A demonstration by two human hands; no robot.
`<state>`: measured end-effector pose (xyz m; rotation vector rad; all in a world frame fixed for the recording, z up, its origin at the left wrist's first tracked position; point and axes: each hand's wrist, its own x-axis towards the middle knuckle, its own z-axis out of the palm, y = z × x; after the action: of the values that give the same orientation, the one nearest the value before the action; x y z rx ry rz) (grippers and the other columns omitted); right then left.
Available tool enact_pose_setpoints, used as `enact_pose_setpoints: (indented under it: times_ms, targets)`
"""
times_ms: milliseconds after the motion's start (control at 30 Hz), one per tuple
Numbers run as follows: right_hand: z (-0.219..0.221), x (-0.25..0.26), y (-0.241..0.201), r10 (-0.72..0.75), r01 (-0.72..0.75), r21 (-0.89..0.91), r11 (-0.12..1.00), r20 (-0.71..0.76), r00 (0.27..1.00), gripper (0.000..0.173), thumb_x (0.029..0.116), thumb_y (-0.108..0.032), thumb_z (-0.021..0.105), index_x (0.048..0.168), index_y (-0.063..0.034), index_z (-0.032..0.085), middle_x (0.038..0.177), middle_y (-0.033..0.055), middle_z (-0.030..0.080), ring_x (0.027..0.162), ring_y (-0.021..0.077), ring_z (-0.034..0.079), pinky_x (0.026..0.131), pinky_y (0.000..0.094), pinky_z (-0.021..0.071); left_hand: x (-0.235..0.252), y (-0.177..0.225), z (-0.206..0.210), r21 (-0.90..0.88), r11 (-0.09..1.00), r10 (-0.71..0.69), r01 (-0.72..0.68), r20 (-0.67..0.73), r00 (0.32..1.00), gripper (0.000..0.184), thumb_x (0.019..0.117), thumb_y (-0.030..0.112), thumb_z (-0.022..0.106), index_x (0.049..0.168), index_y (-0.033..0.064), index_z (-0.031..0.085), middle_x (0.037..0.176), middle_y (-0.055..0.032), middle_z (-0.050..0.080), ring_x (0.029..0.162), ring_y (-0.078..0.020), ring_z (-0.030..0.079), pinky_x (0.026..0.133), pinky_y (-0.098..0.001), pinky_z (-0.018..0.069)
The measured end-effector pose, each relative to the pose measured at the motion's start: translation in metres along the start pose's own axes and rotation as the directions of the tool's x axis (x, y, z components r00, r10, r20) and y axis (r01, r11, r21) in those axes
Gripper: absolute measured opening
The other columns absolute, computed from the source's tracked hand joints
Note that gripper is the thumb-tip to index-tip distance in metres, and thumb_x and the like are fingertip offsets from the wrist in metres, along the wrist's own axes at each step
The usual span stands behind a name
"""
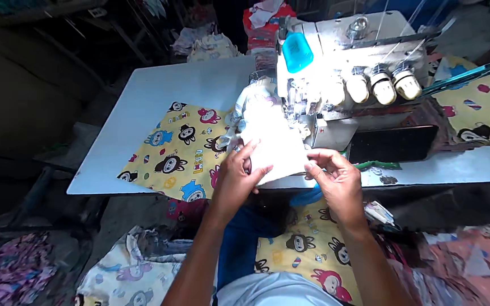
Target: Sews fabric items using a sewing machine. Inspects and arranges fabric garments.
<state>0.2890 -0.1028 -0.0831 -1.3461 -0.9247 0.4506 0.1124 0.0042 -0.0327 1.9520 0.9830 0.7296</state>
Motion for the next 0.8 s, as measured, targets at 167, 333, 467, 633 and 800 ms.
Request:
enact_pose_setpoints:
  times_ms: [167,333,467,633,800]
  targets:
    - [0.020,0.023,-0.006,-0.219,0.195,-0.397,0.897,-0.015,0.976,0.018,0.0994,-0.012,0.065,0.112,-0.0072,0.077,0.097,0.0066,0.064,0.086,0.0119,0.062,0.076,0.0258,0.0519,0.051,0.000,-0.019,-0.025,0.997,-0.074,0.075,0.043,0.996,0.066,0.0904,0.001,0.075,0.151,0.0120,0.050,0.141,-0.0125,0.054,0.052,-0.0038,0.051,0.045,-0.0189,0.0466]
    - [0.022,0.023,-0.008,-0.288,0.251,-0.613,0.750,0.039,0.957,0.029,0.0997,-0.003,0.057,0.122,-0.0107,0.075,0.099,0.0123,0.061,0.085,0.0237,0.061,0.073,0.0379,0.0512,0.081,-0.003,-0.016,-0.043,0.989,-0.141,0.138,-0.058,0.988,0.068,0.0921,0.000,0.073,0.153,0.0147,0.047,0.123,-0.0176,0.060,0.051,-0.0076,0.052,0.045,-0.0209,0.0462]
    - [0.023,0.013,-0.003,-0.296,0.264,-0.650,0.712,0.062,0.953,0.032,0.1017,-0.010,0.058,0.131,-0.0117,0.071,0.097,0.0126,0.060,0.081,0.0245,0.061,0.070,0.0383,0.0515,0.081,-0.011,-0.008,-0.038,0.992,-0.125,0.121,-0.169,0.978,0.069,0.0945,0.006,0.072,0.156,0.0097,0.041,0.133,-0.0214,0.051,0.057,-0.0089,0.054,0.051,-0.0225,0.0498]
    - [0.027,0.003,0.000,-0.239,0.242,-0.616,0.749,0.089,0.967,0.035,0.1026,-0.016,0.059,0.135,-0.0043,0.065,0.098,0.0133,0.068,0.082,0.0248,0.067,0.071,0.0388,0.0563,0.038,-0.014,-0.014,0.086,0.990,-0.098,0.115,-0.185,0.978,0.055,0.1008,0.023,0.067,0.150,0.0091,0.048,0.125,-0.0238,0.057,0.061,-0.0189,0.063,0.057,-0.0337,0.0585]
    - [0.034,-0.002,-0.001,-0.228,0.259,-0.540,0.801,0.126,0.966,0.038,0.1027,-0.018,0.059,0.136,-0.0006,0.062,0.098,0.0107,0.074,0.087,0.0229,0.071,0.079,0.0390,0.0564,0.000,-0.025,-0.014,0.164,0.983,-0.037,0.077,-0.237,0.971,0.025,0.1010,0.022,0.067,0.117,0.0030,0.069,0.089,-0.0104,0.069,0.052,-0.0129,0.062,0.053,-0.0300,0.0578]
